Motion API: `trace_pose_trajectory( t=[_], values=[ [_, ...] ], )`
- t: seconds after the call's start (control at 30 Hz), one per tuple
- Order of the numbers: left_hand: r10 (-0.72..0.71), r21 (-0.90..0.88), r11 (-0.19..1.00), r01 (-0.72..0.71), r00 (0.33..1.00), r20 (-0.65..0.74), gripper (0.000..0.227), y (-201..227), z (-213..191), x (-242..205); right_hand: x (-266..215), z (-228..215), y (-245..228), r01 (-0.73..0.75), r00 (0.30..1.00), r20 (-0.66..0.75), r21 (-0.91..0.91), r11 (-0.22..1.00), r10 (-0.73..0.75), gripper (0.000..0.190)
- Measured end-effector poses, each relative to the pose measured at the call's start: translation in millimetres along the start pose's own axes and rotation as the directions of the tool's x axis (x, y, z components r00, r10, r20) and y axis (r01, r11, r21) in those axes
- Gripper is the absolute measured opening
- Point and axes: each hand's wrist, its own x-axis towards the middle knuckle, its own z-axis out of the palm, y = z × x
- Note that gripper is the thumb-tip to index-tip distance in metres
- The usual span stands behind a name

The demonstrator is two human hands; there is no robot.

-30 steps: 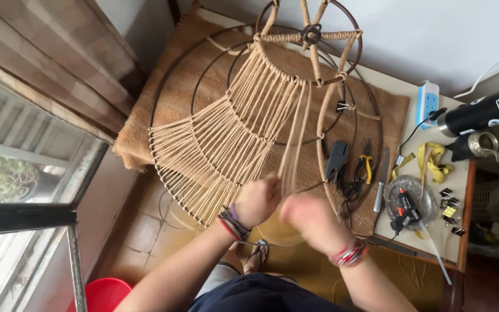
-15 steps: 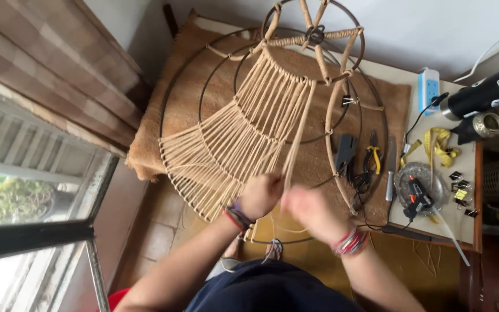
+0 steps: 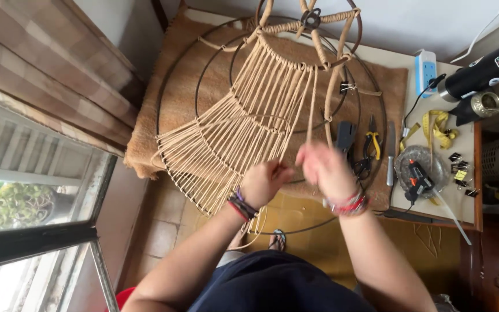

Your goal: Assembling a wicker furniture piece by securing rattan strands to a frame using a stapler, pliers, and hot glue.

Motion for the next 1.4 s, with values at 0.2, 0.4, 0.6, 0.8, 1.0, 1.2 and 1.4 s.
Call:
trace_pose_trajectory(
  t=[0.2,0.4,0.6,0.8,1.0,1.2,1.4],
  values=[
    [-0.062,-0.61,0.778,0.15,0.985,0.163,0.026,15,-9,-23,-73,4,33,-0.246,0.863,0.206,-0.625,0.741,0.46,0.038],
    [-0.036,-0.853,0.453,0.259,0.961,0.273,0.035,0,-16,-18,-12,-3,18,-0.013,0.956,0.26,-0.42,0.907,0.134,0.017],
    [-0.022,-0.822,0.524,0.221,0.969,0.246,0.034,-13,7,-10,35,-14,90,-0.31,0.901,-0.044,-0.762,0.569,0.432,0.034],
    [0.066,-0.761,0.639,0.113,0.977,0.201,0.017,10,-31,-25,75,-25,25,0.096,0.954,0.057,-0.988,0.12,-0.295,0.026],
    [0.011,0.195,0.98,-0.024,0.998,0.066,0.065,12,-10,-16,165,-39,18,0.113,0.956,0.125,-0.992,-0.062,-0.265,0.024],
    [0.101,0.364,0.926,-0.101,0.995,0.019,0.063,-8,17,1,69,26,-74,0.161,0.977,-0.09,-0.284,0.945,-0.194,0.034],
    [0.119,0.203,0.973,-0.11,0.992,-0.033,0.054,-26,37,2,-3,5,-51,0.183,0.978,0.01,-0.508,0.842,-0.206,0.028]
  ],
)
